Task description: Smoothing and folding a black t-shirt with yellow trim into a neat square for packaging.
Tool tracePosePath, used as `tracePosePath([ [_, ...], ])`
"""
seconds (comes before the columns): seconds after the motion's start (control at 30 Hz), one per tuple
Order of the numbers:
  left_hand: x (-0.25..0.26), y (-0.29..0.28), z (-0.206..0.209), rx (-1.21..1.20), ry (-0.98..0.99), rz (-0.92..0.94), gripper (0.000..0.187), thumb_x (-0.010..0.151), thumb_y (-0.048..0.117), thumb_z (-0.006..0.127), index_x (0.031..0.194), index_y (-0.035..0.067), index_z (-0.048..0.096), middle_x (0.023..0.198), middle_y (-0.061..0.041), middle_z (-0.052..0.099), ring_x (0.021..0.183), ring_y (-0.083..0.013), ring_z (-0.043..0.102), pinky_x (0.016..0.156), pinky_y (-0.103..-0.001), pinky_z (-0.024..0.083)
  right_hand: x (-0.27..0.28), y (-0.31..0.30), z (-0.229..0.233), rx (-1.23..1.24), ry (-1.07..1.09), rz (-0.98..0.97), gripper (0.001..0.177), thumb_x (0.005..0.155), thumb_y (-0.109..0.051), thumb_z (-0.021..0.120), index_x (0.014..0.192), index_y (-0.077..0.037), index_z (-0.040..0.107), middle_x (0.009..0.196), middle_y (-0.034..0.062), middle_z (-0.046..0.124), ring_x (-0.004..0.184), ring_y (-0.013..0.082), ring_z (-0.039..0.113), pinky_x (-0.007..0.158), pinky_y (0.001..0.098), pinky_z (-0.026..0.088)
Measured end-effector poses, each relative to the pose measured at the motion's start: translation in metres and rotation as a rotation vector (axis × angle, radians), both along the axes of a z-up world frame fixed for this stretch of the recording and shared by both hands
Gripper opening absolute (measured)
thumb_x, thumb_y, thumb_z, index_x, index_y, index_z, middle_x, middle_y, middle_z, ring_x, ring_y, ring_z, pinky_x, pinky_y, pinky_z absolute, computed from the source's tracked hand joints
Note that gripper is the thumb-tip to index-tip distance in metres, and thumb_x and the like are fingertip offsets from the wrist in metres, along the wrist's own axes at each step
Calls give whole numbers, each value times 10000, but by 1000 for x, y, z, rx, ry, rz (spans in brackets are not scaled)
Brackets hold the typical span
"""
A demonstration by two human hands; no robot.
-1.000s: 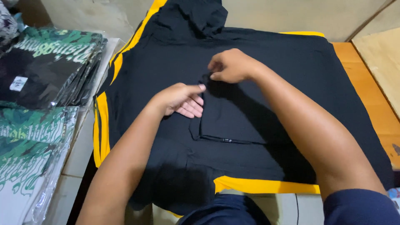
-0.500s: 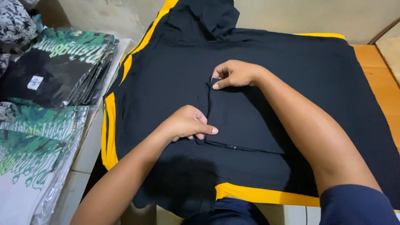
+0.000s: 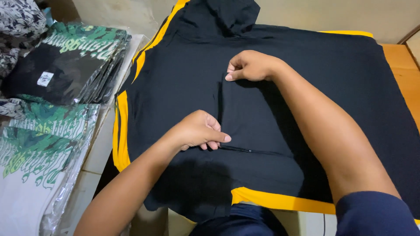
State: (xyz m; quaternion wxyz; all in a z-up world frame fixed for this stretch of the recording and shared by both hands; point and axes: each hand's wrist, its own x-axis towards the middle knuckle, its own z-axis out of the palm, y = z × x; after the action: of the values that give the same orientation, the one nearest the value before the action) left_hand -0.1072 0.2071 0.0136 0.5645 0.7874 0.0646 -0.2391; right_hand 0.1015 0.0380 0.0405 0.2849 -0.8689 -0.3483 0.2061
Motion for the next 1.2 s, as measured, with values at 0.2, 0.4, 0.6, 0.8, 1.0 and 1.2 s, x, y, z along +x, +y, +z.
tracePosePath([
  [0.2, 1, 17, -14, -48, 77, 23, 258, 799, 101, 826, 889, -110, 708, 792, -207, 766, 644, -173, 756, 518, -212, 597, 2, 19, -27, -101, -88, 54, 201, 918, -256, 769, 940, -56, 776, 771, 107, 729, 792, 296, 677, 767, 409, 501],
  [0.4, 1, 24, -15, -58, 96, 21, 253, 797, 97, 812, 897, -101, 690, 829, -204, 775, 651, -150, 756, 500, -183, 589, 3, 18, -24, -125, -146, 71, 256, 918, -315, 779, 997, -72, 769, 835, 128, 747, 890, 335, 710, 814, 447, 526],
  [0.6, 4, 23, -23, 19, 121, -20, 355, 802, 172, 856, 970, -101, 703, 837, -216, 775, 689, -201, 772, 567, -248, 623, -16, -1, -12, -130, -238, 57, 333, 973, -368, 718, 1107, -64, 725, 939, 152, 763, 947, 366, 728, 848, 480, 559],
  [0.8, -5, 5, 39, 683, -245, 62, 457, 847, 499, 781, 870, 42, 761, 700, -78, 703, 574, -197, 661, 619, -278, 532, -19, -105, 14, -97, -579, -19, 367, 958, -312, 743, 1194, -32, 722, 1080, 166, 759, 935, 308, 746, 852, 439, 592],
  [1.0, 26, -43, 21, 785, -969, -126, 586, 940, 382, 677, 1275, -95, 622, 1225, -302, 622, 1089, -442, 619, 944, -504, 507, -37, -197, 9, 81, -198, -390, 238, 1011, -184, 683, 1181, -23, 730, 996, 135, 727, 780, 243, 678, 738, 363, 570],
  [1.2, 45, -80, 9, 731, -662, -358, 737, 1078, 499, 378, 1610, 8, 237, 1607, -323, 206, 1517, -507, 113, 1155, -705, 113, -24, -213, -22, 414, 348, -402, 247, 1043, -299, 601, 1200, -117, 661, 793, 48, 467, 485, 110, 424, 349, 218, 282],
])
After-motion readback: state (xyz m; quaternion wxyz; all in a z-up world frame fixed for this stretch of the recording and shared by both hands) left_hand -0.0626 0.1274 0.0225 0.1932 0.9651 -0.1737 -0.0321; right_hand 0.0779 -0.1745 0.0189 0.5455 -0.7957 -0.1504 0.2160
